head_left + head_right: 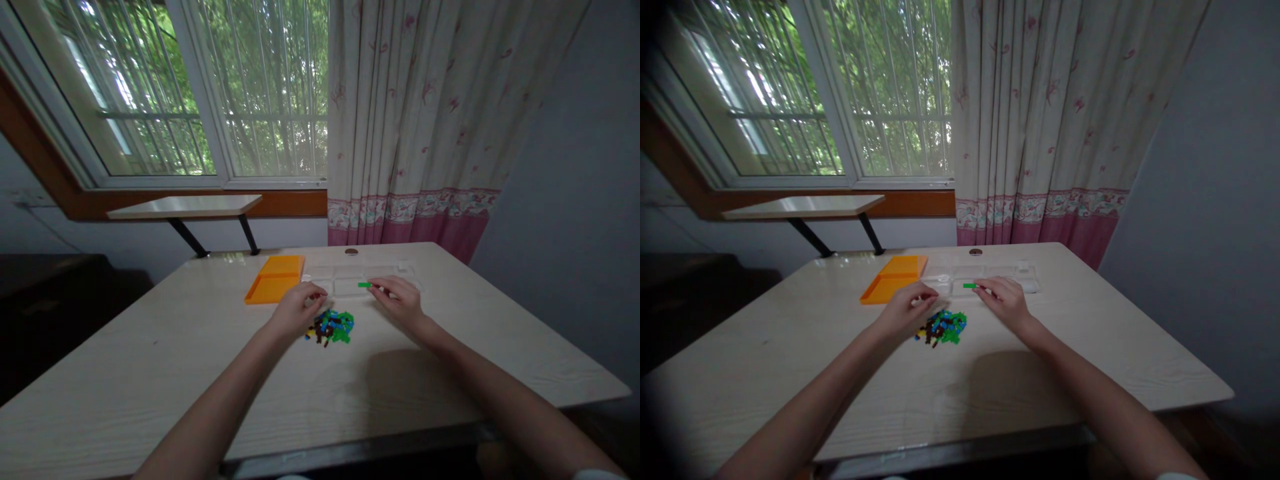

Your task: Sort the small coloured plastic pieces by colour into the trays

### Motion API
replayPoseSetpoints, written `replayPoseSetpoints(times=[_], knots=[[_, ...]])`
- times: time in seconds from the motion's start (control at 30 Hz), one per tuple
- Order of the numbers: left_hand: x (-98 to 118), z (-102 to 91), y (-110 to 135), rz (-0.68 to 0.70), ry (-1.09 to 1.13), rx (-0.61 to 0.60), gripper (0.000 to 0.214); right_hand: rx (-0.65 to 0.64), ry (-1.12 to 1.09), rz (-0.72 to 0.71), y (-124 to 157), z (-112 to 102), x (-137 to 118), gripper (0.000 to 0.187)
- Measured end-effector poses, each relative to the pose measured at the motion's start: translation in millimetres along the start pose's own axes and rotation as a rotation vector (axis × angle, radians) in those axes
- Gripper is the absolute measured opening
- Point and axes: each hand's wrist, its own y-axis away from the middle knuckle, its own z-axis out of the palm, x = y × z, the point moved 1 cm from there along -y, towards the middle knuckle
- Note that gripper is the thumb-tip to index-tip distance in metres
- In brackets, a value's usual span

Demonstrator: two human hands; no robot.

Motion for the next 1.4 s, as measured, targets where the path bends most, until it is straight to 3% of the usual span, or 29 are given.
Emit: replayPoseSetpoints(times=[0.2, 0.47, 0.57, 0.73, 0.83, 1.13, 1.4], knots=[[-20, 5.6, 3, -0.098, -0.135, -0.270, 0.020, 0.009, 0.073, 0.029, -2, -9, 12, 0.016], [-18, 2.5, 2, -0.087, -0.143, -0.346, 0.021, -0.054, 0.052, 0.044, 3, -4, 17, 0.019], [-19, 1.9, 2, -0.085, -0.126, -0.389, 0.020, -0.108, 0.081, 0.144, 6, 3, 22, 0.024], [-19, 1.9, 2, -0.094, -0.111, -0.439, 0.022, -0.224, 0.206, 0.459, 10, 21, 37, 0.026], [-19, 2.3, 2, -0.081, -0.110, -0.433, 0.024, -0.329, 0.225, 0.542, 12, 31, 44, 0.023], [-22, 4.9, 4, -0.062, -0.150, -0.429, 0.023, -0.386, 0.257, 0.477, 14, 31, 36, 0.025], [-19, 6.2, 5, -0.030, -0.105, -0.423, 0.018, -0.482, 0.102, 0.424, 15, 22, 13, 0.025]])
